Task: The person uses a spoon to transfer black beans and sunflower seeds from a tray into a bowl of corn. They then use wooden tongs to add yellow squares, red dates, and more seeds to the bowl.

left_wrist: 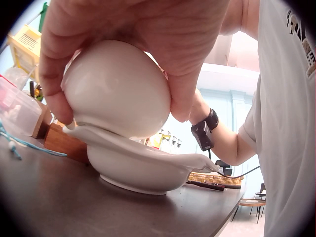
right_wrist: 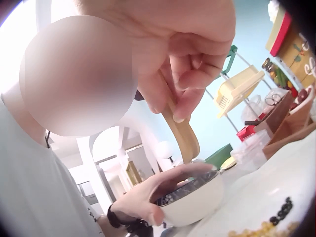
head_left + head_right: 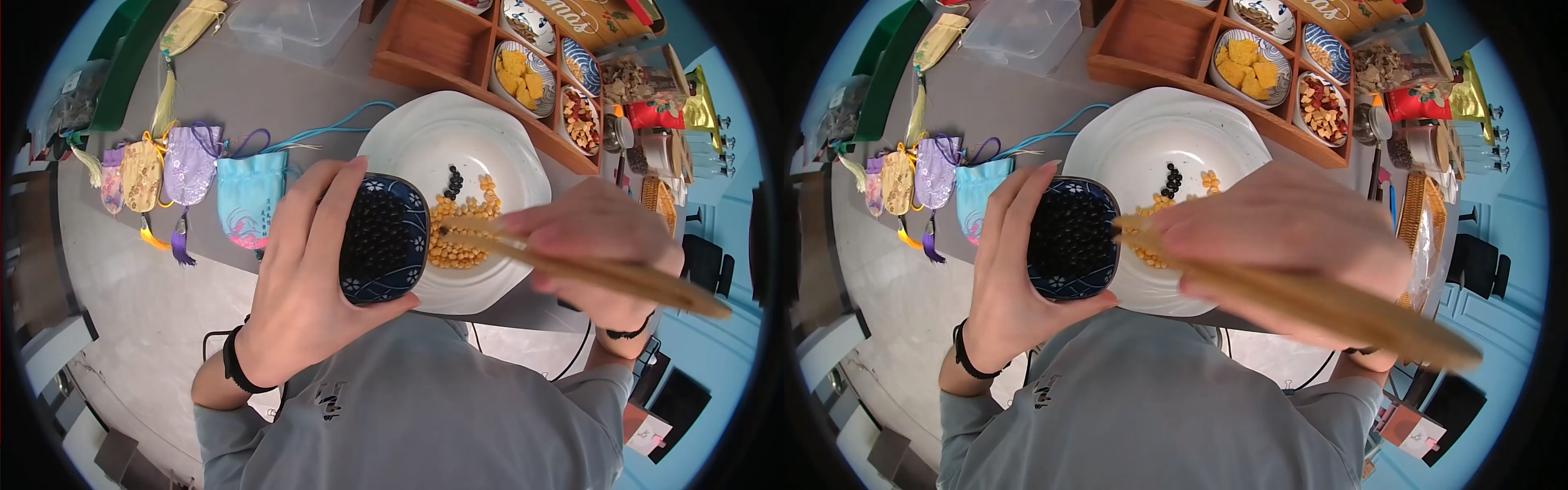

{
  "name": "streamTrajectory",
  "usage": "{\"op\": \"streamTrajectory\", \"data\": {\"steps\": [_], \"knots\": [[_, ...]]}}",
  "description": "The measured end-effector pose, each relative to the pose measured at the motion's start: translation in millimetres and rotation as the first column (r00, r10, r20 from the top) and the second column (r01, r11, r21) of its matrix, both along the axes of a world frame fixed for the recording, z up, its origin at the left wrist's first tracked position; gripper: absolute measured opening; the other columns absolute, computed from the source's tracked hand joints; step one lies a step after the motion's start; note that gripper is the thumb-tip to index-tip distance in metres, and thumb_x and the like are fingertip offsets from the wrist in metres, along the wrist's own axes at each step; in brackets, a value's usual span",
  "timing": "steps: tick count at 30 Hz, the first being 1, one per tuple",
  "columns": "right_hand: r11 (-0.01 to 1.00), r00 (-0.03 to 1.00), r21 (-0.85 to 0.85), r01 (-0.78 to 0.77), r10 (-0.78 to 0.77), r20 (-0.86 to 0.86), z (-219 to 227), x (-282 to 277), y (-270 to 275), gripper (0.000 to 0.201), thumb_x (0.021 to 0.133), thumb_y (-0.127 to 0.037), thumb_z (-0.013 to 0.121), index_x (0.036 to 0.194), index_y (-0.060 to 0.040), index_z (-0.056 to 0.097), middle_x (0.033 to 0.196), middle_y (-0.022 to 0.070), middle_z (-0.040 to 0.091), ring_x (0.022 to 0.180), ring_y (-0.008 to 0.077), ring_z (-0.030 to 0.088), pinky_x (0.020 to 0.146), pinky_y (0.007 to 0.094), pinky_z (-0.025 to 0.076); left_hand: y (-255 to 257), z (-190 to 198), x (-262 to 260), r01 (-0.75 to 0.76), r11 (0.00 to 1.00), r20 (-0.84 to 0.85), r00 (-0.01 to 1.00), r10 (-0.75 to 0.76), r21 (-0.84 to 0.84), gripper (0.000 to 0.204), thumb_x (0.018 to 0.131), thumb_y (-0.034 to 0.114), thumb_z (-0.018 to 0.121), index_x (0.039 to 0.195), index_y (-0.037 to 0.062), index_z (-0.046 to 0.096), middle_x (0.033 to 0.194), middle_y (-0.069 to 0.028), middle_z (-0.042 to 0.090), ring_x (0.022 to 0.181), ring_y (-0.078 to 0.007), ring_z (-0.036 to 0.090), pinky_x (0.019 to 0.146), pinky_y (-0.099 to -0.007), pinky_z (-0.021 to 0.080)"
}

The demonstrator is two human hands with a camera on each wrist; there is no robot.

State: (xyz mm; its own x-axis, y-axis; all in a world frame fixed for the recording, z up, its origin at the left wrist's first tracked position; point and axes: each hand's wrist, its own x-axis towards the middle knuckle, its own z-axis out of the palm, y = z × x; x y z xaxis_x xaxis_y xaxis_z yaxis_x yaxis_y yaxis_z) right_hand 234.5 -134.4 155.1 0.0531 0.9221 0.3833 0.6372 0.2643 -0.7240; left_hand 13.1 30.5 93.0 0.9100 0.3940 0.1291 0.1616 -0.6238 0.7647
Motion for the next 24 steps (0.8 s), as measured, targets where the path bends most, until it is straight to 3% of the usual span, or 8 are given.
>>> {"op": "streamTrajectory", "data": {"steps": [2, 6, 9, 13, 21, 24], "knots": [[0.998, 0.996, -0.020, -0.060, 0.061, 0.065, 9.7, -9.5, 10.3, 0.035, 0.074, -0.009, 0.086, 0.103, 0.0035, 0.071, 0.095, 0.0191, 0.077, 0.076, 0.0278, 0.073, 0.067, 0.0336, 0.055, -0.3, 0.4, 0.6, -0.003, 1.000, 0.000, 1.000, 0.003, -0.008, 0.117, 0.050, 0.016, 0.099, 0.150, 0.0008, 0.040, 0.141, -0.0212, 0.044, 0.127, -0.0414, 0.049, 0.105, -0.0485, 0.044], [0.999, 0.997, -0.020, -0.033, 0.034, 0.076, 6.6, -16.4, 13.1, 0.031, 0.073, -0.006, 0.086, 0.099, 0.0038, 0.071, 0.093, 0.0186, 0.077, 0.074, 0.0289, 0.074, 0.067, 0.0340, 0.055, 0.7, 0.8, 0.8, 0.010, 1.000, 0.021, 1.000, -0.010, 0.012, 0.116, 0.050, 0.016, 0.099, 0.149, 0.0003, 0.040, 0.141, -0.0213, 0.044, 0.126, -0.0412, 0.049, 0.105, -0.0483, 0.044], [0.996, 0.992, -0.086, 0.037, -0.026, 0.126, 14.0, -3.6, 5.4, 0.024, 0.076, -0.006, 0.083, 0.096, 0.0028, 0.073, 0.093, 0.0189, 0.077, 0.076, 0.0282, 0.074, 0.068, 0.0341, 0.055, 0.3, -0.1, 0.3, 0.007, 1.000, 0.026, 1.000, -0.007, 0.013, 0.116, 0.050, 0.016, 0.099, 0.149, -0.0001, 0.040, 0.141, -0.0215, 0.044, 0.126, -0.0412, 0.049, 0.104, -0.0484, 0.045], [0.945, 0.955, -0.226, 0.236, -0.182, 0.235, 10.4, 4.5, -2.3, 0.020, 0.083, -0.009, 0.080, 0.100, 0.0000, 0.074, 0.095, 0.0118, 0.076, 0.079, 0.0283, 0.072, 0.072, 0.0374, 0.055, 0.1, -1.0, 0.8, -0.005, 1.000, 0.016, 1.000, 0.005, 0.006, 0.118, 0.048, 0.017, 0.099, 0.149, 0.0015, 0.041, 0.143, -0.0207, 0.044, 0.128, -0.0402, 0.049, 0.105, -0.0473, 0.045], [0.950, 0.976, -0.283, 0.130, -0.072, 0.206, -29.8, 11.7, -5.8, 0.024, 0.084, -0.005, 0.078, 0.107, -0.0013, 0.071, 0.093, 0.0119, 0.073, 0.086, 0.0322, 0.070, 0.073, 0.0378, 0.054, 0.0, -2.2, 0.1, -0.013, 1.000, 0.001, 1.000, 0.013, 0.021, 0.123, 0.043, 0.019, 0.101, 0.150, 0.0046, 0.042, 0.145, -0.0190, 0.043, 0.131, -0.0375, 0.050, 0.107, -0.0448, 0.046], [0.951, 0.977, -0.281, 0.130, -0.075, 0.199, -32.4, 10.0, -3.1, 0.024, 0.084, -0.007, 0.078, 0.107, -0.0017, 0.071, 0.093, 0.0121, 0.073, 0.086, 0.0326, 0.070, 0.074, 0.0387, 0.054, 0.1, -0.9, 0.3, -0.002, 1.000, 0.012, 1.000, 0.002, 0.006, 0.117, 0.049, 0.016, 0.099, 0.149, 0.0010, 0.040, 0.142, -0.0213, 0.044, 0.128, -0.0416, 0.049, 0.105, -0.0480, 0.045]]}}
